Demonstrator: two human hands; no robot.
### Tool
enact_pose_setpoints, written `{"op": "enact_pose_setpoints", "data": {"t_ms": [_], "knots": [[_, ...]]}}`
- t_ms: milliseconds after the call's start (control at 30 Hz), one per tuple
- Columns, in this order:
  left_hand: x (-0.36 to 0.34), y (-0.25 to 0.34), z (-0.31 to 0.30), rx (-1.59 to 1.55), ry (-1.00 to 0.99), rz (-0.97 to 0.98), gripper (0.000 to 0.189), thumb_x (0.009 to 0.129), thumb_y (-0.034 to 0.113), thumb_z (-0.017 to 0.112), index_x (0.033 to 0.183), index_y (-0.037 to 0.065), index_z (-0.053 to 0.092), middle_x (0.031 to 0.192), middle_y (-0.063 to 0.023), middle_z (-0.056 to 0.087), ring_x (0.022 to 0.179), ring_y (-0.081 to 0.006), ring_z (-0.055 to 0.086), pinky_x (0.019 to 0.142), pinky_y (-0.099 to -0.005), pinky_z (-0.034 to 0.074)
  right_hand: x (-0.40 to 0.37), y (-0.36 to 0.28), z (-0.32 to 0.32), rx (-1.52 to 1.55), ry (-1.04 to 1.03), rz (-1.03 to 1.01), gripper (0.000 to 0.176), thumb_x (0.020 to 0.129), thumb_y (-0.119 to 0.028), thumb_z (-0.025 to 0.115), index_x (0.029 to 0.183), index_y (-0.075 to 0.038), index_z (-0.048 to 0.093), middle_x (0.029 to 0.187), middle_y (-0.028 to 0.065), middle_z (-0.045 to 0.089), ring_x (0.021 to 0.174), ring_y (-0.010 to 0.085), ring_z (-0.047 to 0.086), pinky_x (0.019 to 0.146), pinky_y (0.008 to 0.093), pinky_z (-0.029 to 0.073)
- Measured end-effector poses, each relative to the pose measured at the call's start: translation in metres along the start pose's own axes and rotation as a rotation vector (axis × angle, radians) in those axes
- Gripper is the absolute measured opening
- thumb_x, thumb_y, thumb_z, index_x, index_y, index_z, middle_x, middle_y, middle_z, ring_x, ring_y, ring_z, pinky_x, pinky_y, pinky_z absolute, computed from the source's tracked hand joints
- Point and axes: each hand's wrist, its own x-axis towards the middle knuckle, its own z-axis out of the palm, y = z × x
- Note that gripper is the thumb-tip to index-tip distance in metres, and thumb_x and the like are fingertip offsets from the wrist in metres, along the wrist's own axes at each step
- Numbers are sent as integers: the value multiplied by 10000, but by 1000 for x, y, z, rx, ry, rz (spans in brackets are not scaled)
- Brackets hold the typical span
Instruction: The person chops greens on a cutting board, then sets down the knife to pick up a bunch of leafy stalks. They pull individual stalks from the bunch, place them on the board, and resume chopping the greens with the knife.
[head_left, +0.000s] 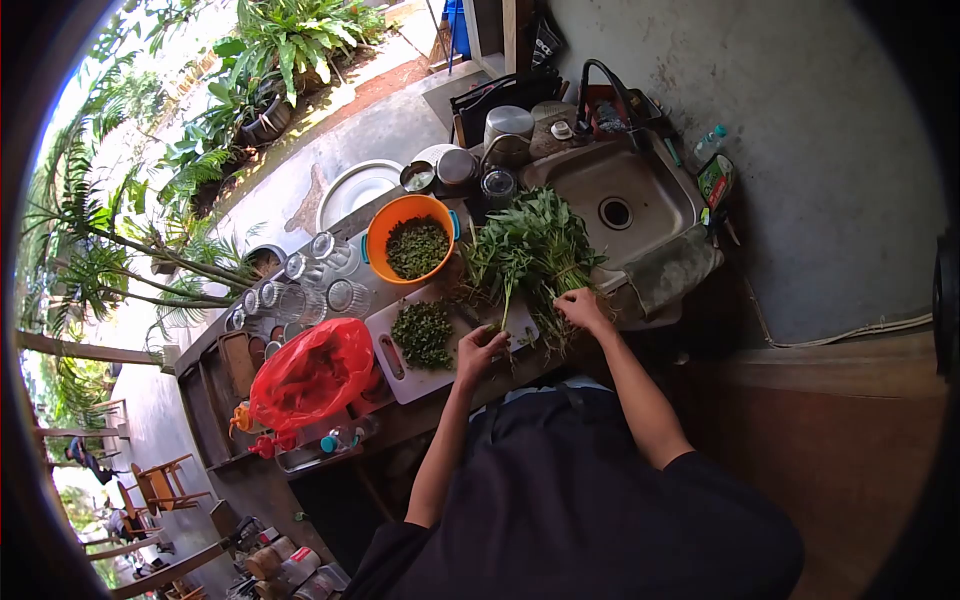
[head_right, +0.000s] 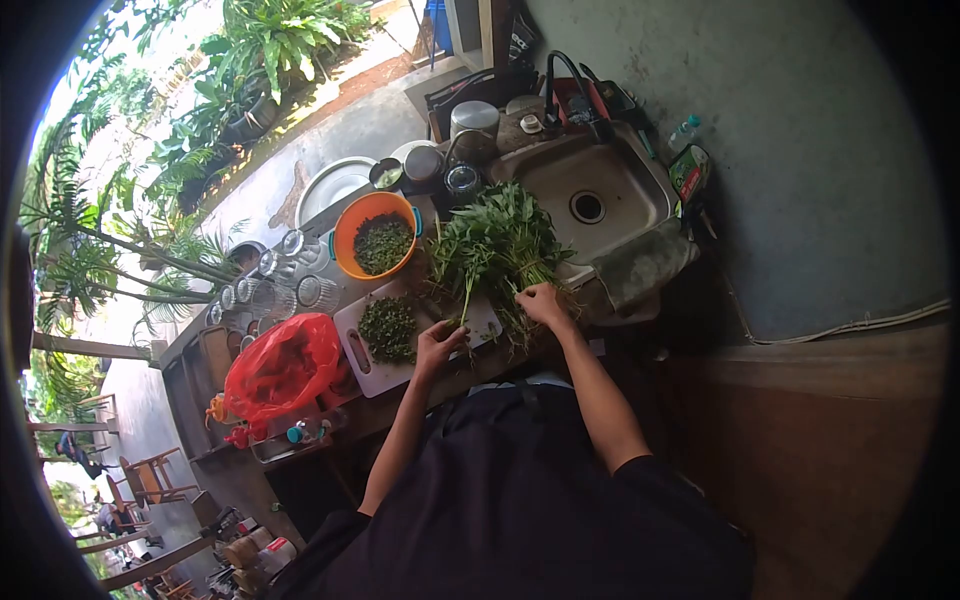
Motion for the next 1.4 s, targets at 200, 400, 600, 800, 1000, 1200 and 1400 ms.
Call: {"op": "enact_pose_setpoints", "data": {"t_ms": [200,400,600,800,1000,1200,1400], "knots": [[-1,3,7,43,6,6,229,904,121,731,1080,-17,679,900,-65,723,769,-105,674,680,-255,545,-46,-22,-20,475,-339,245,254,961,-276,580,952,-47,689,760,34,657,639,116,637,572,271,526],[-5,4,18,81,-15,-47,264,895,142,746,1102,-2,670,954,-53,719,812,-111,678,698,-260,550,-106,-46,-21,749,-534,127,257,1008,-252,558,1070,-40,690,852,25,688,723,108,667,649,272,569],[-22,9,30,-36,-68,-42,269,888,147,757,1117,31,675,946,-27,717,813,-90,660,685,-251,531,-116,-55,-7,657,-208,106,264,993,-216,596,1109,-3,699,912,54,714,797,128,702,670,279,595],[-26,18,37,-5,37,52,263,865,58,757,1104,-7,669,963,-49,722,829,-104,671,741,-263,551,-124,-61,18,684,-253,127,266,986,-195,617,1122,21,691,935,71,715,803,137,706,690,305,605],[-28,15,40,-23,35,106,284,866,59,758,1118,-24,659,980,-65,727,825,-110,671,743,-262,547,-115,-49,31,781,-290,175,266,980,-181,631,1130,31,690,909,54,698,769,127,687,690,300,605],[0,10,15,175,38,142,279,998,233,612,1064,-25,695,988,-85,732,844,-120,678,732,-277,527,-109,-58,12,945,-291,200,241,975,-168,635,1082,38,699,835,33,669,709,96,642,660,292,599],[36,45,3,983,230,570,204,914,186,644,971,19,745,1057,-107,636,1038,-303,589,903,-389,475,-114,-87,-37,1050,-231,123,236,973,-168,636,1066,39,703,814,31,661,701,96,639,659,276,591]]}}
